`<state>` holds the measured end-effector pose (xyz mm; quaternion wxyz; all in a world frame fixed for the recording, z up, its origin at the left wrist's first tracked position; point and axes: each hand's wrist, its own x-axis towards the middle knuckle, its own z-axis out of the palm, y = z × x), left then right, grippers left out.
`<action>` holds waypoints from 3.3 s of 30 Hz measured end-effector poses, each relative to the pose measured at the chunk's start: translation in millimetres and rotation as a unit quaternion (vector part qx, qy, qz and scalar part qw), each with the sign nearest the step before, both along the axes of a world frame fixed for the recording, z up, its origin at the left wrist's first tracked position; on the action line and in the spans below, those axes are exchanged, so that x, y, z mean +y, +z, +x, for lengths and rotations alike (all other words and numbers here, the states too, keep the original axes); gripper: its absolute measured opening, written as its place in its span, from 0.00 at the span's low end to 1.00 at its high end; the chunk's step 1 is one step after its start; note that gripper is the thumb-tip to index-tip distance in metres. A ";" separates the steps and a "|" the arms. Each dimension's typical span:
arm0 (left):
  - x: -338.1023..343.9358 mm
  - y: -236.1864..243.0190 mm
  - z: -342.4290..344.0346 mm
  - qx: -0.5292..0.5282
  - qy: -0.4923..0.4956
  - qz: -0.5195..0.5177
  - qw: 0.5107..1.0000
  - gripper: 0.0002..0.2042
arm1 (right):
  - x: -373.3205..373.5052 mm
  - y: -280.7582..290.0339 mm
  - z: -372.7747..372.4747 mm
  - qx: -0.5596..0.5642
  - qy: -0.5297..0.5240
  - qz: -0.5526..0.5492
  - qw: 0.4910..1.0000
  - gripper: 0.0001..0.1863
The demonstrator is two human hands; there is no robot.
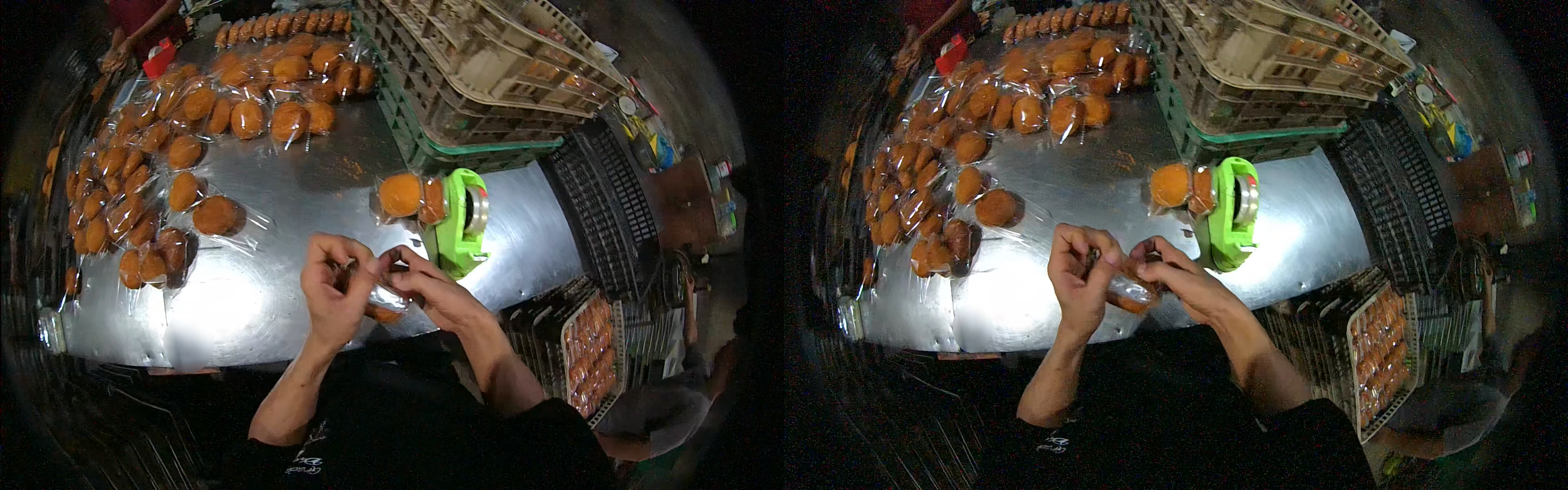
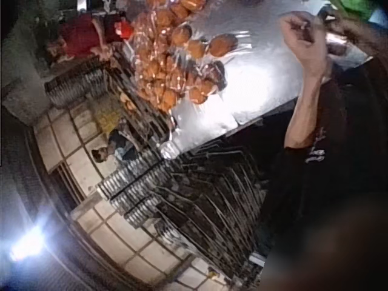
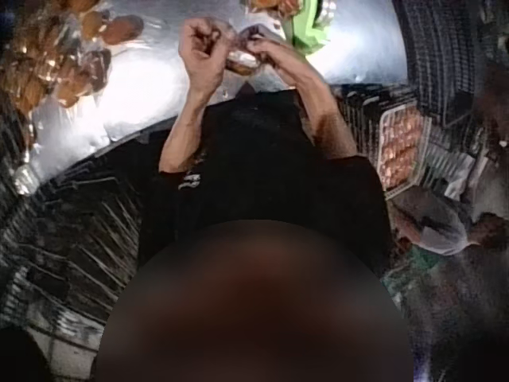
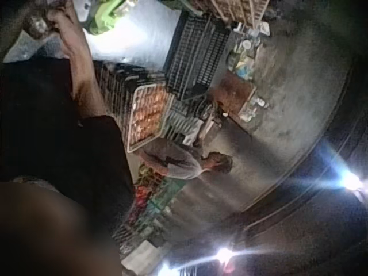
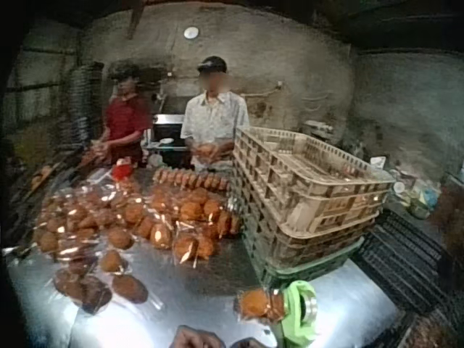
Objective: The person wraps individual round baked items in clear plastic bags and seals them with a handheld tape dispenser. They place the sealed packages into plastic crates on the table. Other workers are visible in the background handling similar items.
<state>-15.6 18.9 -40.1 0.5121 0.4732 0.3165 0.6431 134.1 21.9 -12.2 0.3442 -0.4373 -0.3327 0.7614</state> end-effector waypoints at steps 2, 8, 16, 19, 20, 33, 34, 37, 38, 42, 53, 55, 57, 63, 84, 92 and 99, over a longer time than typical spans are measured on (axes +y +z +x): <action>10.5 -3.0 -15.2 -0.185 0.017 -0.122 0.975 0.17 | 7.0 -13.7 -1.2 0.034 -0.078 -0.027 0.996 0.11; 68.9 -27.2 4.0 0.020 0.046 -0.249 0.967 0.33 | 49.8 -37.0 9.4 -0.139 -0.299 0.187 0.925 0.09; 113.6 -104.7 28.4 0.167 -0.028 -0.192 0.967 0.31 | 179.9 -52.6 -33.0 -0.248 -0.103 0.364 0.892 0.16; 117.3 -108.8 -5.2 0.208 -0.016 -0.165 0.964 0.24 | 268.5 -105.7 -123.3 -0.386 -0.117 0.520 0.753 0.25; 120.8 -107.1 -24.4 0.224 0.030 -0.170 0.959 0.21 | 283.5 -124.4 -136.9 -0.441 -0.074 0.531 0.720 0.28; 125.5 -54.7 -105.5 0.504 0.131 0.169 0.837 0.36 | 180.9 -37.6 -69.2 -0.212 0.169 0.274 0.923 0.42; 119.6 -41.4 -89.2 0.437 0.104 0.095 0.889 0.33 | 160.9 -23.5 -53.8 -0.101 0.065 0.222 0.968 0.43; 101.0 -8.2 -34.5 0.172 0.077 -0.007 0.982 0.29 | 83.2 9.5 -31.3 -0.247 -0.271 0.530 0.765 0.42; 94.2 2.2 -22.1 0.105 0.051 -0.007 0.993 0.29 | 57.5 16.4 -27.7 -0.292 -0.260 0.543 0.743 0.42; 69.3 28.2 19.3 -0.031 -0.032 -0.066 0.997 0.27 | 12.5 18.8 -1.5 -0.282 -0.353 0.465 0.761 0.40; 27.9 20.7 112.3 0.105 0.033 -0.044 0.993 0.19 | -13.1 8.5 74.5 -0.142 -0.334 0.406 0.839 0.10; 18.8 20.6 139.5 0.180 0.008 0.028 0.983 0.14 | -15.5 16.2 101.7 -0.165 -0.329 0.401 0.839 0.10; 10.4 31.0 157.3 0.187 0.072 0.088 0.976 0.13 | -17.9 22.0 135.1 -0.201 -0.371 0.498 0.757 0.09; 2.9 79.1 193.6 0.395 0.196 0.246 0.863 0.24 | -36.2 60.0 215.0 -0.239 -0.371 0.622 0.647 0.08; 45.0 73.1 184.4 0.240 0.197 -0.054 0.949 0.27 | -10.9 51.4 208.2 -0.008 -0.390 0.530 0.753 0.10; 59.7 32.8 74.8 0.317 0.264 0.115 0.903 0.19 | -1.7 59.5 123.7 0.106 -0.304 0.494 0.808 0.10; 47.2 23.0 18.9 0.196 0.260 0.040 0.945 0.34 | -4.9 40.1 48.0 0.042 -0.297 0.499 0.813 0.09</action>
